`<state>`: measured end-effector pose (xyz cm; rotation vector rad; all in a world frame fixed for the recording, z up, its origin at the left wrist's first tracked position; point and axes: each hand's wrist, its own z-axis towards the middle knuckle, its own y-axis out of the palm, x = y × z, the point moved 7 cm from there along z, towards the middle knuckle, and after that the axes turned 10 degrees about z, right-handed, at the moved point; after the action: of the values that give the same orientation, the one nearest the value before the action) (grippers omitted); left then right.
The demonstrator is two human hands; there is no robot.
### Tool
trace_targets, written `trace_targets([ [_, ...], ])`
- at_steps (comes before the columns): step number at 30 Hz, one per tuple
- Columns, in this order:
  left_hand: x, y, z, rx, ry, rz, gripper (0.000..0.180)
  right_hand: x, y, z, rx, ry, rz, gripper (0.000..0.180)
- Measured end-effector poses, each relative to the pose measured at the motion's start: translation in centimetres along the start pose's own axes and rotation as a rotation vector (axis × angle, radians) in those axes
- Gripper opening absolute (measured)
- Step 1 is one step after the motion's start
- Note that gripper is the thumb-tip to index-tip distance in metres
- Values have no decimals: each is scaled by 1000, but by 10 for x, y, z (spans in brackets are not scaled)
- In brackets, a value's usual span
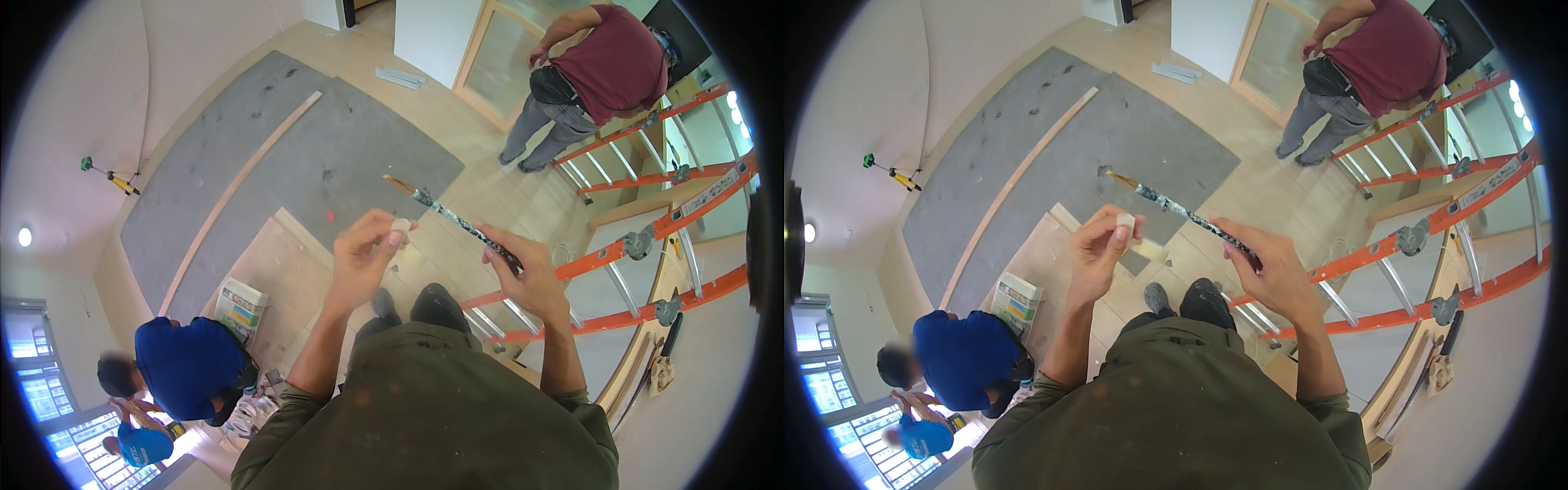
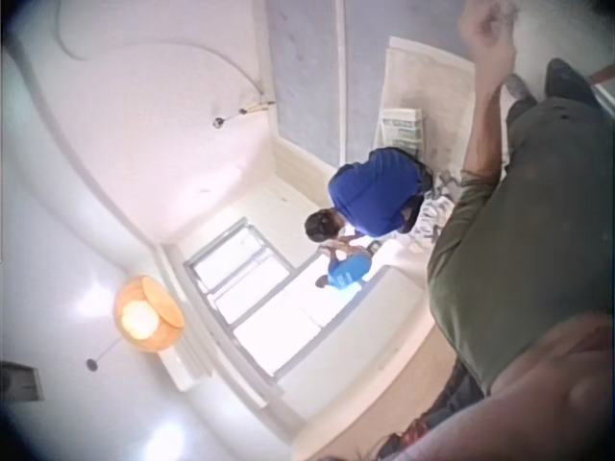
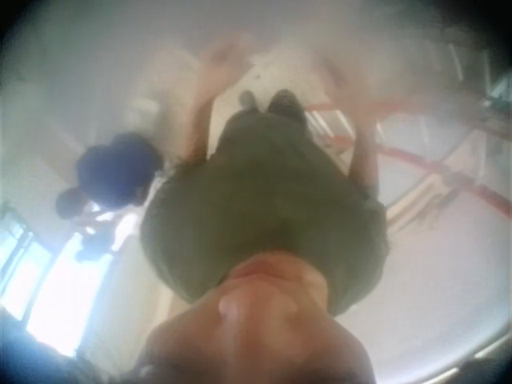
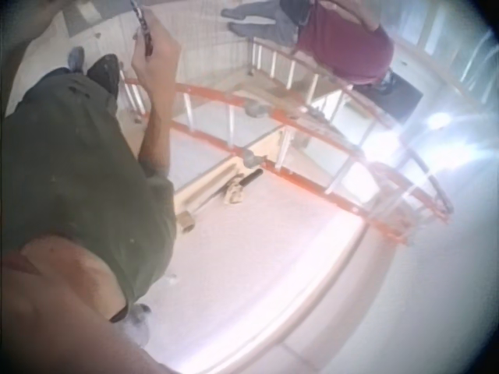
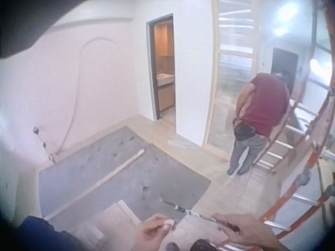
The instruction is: The person rinses a paintbrush under running water at a bathroom sink, then wipes it with a paper towel. They move to a workbench and wrap the brush handle with masking tape, pressing the tape around the handle multiple times.
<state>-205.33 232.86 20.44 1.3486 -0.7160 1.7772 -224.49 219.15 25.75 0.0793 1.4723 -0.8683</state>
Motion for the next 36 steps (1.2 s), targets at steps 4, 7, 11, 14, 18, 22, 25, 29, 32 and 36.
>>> trace_targets([
  [4,7,-25,29,44,9,63,18,-5,3,21,10,8,-61,36],
  [7,3,-35,51,90,-83,-3,21,3,5,44,-1,-8,-117,34],
  [11,-17,-38,91,129,-144,-154,19,21,9,85,49,-83,-12,27],
  [14,-36,-41,125,101,-164,-99,15,44,8,127,24,-97,39,28],
  [18,-49,-34,187,82,-97,-45,14,61,7,196,-32,-86,148,32],
  [22,-51,-23,249,24,7,155,16,65,4,268,-43,-183,305,34],
  [25,-57,-15,293,35,15,160,19,73,-18,307,-45,-257,285,32],
  [29,-73,-2,332,-4,-115,141,22,85,-45,338,9,-245,281,29],
  [32,-79,8,360,-69,-68,76,23,84,-64,352,55,-272,227,30],
  [36,-90,23,392,-131,-31,36,24,91,-82,367,87,-210,167,33],
])
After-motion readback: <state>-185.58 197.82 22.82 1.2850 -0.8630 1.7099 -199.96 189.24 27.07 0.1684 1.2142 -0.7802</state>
